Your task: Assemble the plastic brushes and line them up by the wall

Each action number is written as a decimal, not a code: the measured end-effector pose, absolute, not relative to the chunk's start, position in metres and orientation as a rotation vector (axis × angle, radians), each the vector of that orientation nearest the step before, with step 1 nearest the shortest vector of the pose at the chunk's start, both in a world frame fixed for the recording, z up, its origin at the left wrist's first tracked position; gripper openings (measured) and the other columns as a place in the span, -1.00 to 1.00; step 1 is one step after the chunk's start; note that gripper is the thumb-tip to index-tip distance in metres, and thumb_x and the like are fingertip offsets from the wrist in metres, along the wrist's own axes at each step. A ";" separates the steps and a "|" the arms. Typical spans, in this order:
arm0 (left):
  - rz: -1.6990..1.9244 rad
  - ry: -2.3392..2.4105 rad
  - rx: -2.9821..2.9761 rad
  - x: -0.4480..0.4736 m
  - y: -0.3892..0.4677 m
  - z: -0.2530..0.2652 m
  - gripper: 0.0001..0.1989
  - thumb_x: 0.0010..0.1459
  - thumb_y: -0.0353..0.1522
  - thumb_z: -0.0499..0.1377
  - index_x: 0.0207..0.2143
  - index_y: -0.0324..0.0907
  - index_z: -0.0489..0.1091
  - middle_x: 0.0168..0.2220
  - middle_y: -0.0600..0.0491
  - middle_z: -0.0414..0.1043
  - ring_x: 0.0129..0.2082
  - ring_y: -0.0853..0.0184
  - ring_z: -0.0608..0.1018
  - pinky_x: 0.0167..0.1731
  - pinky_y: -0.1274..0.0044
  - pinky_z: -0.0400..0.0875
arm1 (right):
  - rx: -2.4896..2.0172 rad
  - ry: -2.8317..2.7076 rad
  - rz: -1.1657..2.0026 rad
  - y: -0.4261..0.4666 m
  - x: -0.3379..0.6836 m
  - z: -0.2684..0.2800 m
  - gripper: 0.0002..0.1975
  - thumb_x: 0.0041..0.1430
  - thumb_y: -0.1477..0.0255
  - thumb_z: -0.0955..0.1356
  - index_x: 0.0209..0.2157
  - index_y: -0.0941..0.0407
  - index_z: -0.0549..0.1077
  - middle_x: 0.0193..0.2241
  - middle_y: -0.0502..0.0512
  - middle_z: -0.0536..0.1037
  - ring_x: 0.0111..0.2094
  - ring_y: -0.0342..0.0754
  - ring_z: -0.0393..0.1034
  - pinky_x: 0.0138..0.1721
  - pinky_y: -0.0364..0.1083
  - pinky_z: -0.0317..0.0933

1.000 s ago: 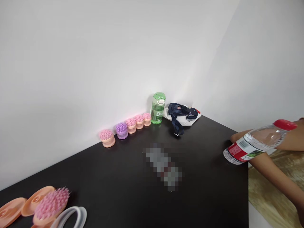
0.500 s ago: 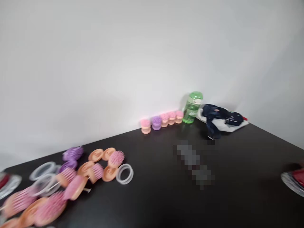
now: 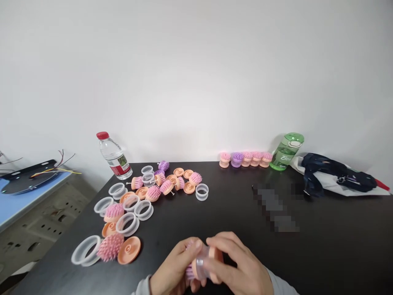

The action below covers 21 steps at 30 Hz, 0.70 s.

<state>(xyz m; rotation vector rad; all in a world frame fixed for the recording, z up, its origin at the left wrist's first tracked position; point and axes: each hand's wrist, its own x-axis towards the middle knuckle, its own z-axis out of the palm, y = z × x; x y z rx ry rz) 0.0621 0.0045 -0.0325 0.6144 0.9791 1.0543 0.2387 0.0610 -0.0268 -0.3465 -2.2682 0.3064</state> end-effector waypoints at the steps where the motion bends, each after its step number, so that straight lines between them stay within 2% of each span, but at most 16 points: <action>1: 1.082 0.994 0.655 0.063 0.004 -0.030 -0.52 0.06 0.04 0.23 -0.42 -0.24 0.35 -0.61 0.12 0.34 -0.64 0.49 0.32 -0.66 0.66 0.09 | -0.364 -2.273 0.331 0.062 0.240 -0.027 -0.70 0.35 0.33 0.29 0.09 0.01 0.39 -0.12 0.21 0.55 -0.15 0.07 0.47 -0.18 0.01 0.47; 3: 1.163 1.043 0.811 0.062 0.003 -0.027 -0.53 -0.03 -0.01 0.33 -0.37 -0.24 0.37 -0.54 0.14 0.34 -0.56 0.47 0.33 -0.56 0.63 0.18 | -0.435 -2.253 0.375 0.064 0.240 -0.032 -0.51 0.31 0.09 0.26 0.10 0.12 0.34 -0.25 0.25 0.56 -0.27 0.12 0.48 -0.27 0.08 0.46; 5: 1.254 1.104 1.048 0.060 0.001 -0.025 -0.48 -0.16 -0.04 0.41 -0.30 -0.22 0.40 -0.47 0.15 0.35 -0.49 0.45 0.32 -0.47 0.60 0.21 | -0.531 -2.210 0.413 0.065 0.237 -0.039 -0.39 0.24 -0.09 0.21 -0.01 0.15 0.35 -0.39 0.19 0.54 -0.42 0.09 0.47 -0.41 0.05 0.42; 8: 1.349 1.183 1.382 0.055 0.000 -0.023 -0.43 -0.18 0.03 0.39 -0.24 -0.17 0.43 -0.38 0.13 0.34 -0.42 0.38 0.36 -0.41 0.56 0.24 | -0.600 -2.173 0.502 0.065 0.230 -0.046 -0.42 0.21 -0.15 0.16 -0.19 0.10 0.33 -0.48 0.06 0.48 -0.53 -0.01 0.42 -0.50 -0.05 0.35; 10: 1.385 1.222 1.548 0.051 0.000 -0.023 -0.44 -0.10 0.08 0.32 -0.20 -0.14 0.45 -0.34 0.10 0.35 -0.40 0.33 0.40 -0.40 0.53 0.29 | -0.590 -2.190 0.601 0.065 0.228 -0.047 -0.40 0.19 -0.18 0.16 -0.19 0.09 0.32 -0.48 0.03 0.47 -0.54 -0.04 0.42 -0.49 -0.08 0.34; 12: 1.397 1.273 1.706 0.048 0.001 -0.023 -0.48 -0.03 0.07 0.29 -0.18 -0.12 0.45 -0.31 0.06 0.40 -0.35 0.28 0.45 -0.35 0.49 0.36 | -0.606 -2.217 0.654 0.067 0.229 -0.047 -0.41 0.20 -0.13 0.22 -0.07 0.11 0.33 -0.35 0.10 0.52 -0.39 0.01 0.48 -0.35 -0.05 0.41; 13: 1.405 1.332 1.778 0.046 0.002 -0.024 -0.52 -0.01 0.03 0.30 -0.17 -0.11 0.45 -0.27 0.04 0.42 -0.31 0.24 0.48 -0.31 0.46 0.39 | -0.620 -2.230 0.641 0.069 0.229 -0.047 -0.41 0.21 -0.07 0.27 0.02 0.12 0.31 -0.22 0.17 0.53 -0.25 0.07 0.49 -0.23 0.00 0.42; 15: 1.403 1.505 1.890 0.043 0.004 -0.029 -0.53 -0.03 -0.10 0.37 -0.12 -0.11 0.42 -0.20 -0.01 0.46 -0.22 0.16 0.51 -0.20 0.38 0.43 | -0.625 -2.267 0.554 0.074 0.229 -0.046 -0.38 0.21 0.11 0.37 0.19 0.13 0.22 0.06 0.29 0.42 0.05 0.19 0.35 0.04 0.12 0.31; 16: 1.396 1.601 1.915 0.042 0.005 -0.033 -0.50 -0.07 -0.16 0.40 -0.09 -0.11 0.40 -0.18 -0.03 0.48 -0.18 0.13 0.52 -0.16 0.34 0.44 | -0.602 -2.295 0.513 0.075 0.228 -0.045 -0.36 0.20 0.21 0.39 0.23 0.13 0.18 0.13 0.31 0.36 0.13 0.22 0.26 0.12 0.16 0.24; 18: 1.371 1.703 1.905 0.040 0.009 -0.041 -0.43 -0.16 -0.24 0.46 -0.07 -0.13 0.37 -0.18 -0.04 0.49 -0.17 0.09 0.54 -0.13 0.30 0.46 | -0.532 -2.355 0.519 0.077 0.223 -0.046 -0.38 0.18 0.34 0.40 0.23 0.15 0.20 0.09 0.30 0.40 0.10 0.21 0.27 0.11 0.16 0.24; 21: 1.322 1.652 1.835 0.041 0.013 -0.053 -0.44 -0.17 -0.30 0.45 -0.10 -0.14 0.34 -0.19 -0.02 0.48 -0.18 0.11 0.55 -0.15 0.31 0.49 | -0.536 -2.388 0.653 0.081 0.214 -0.048 -0.52 0.11 0.37 0.43 0.07 0.12 0.36 -0.14 0.19 0.54 -0.14 0.12 0.39 -0.09 0.07 0.36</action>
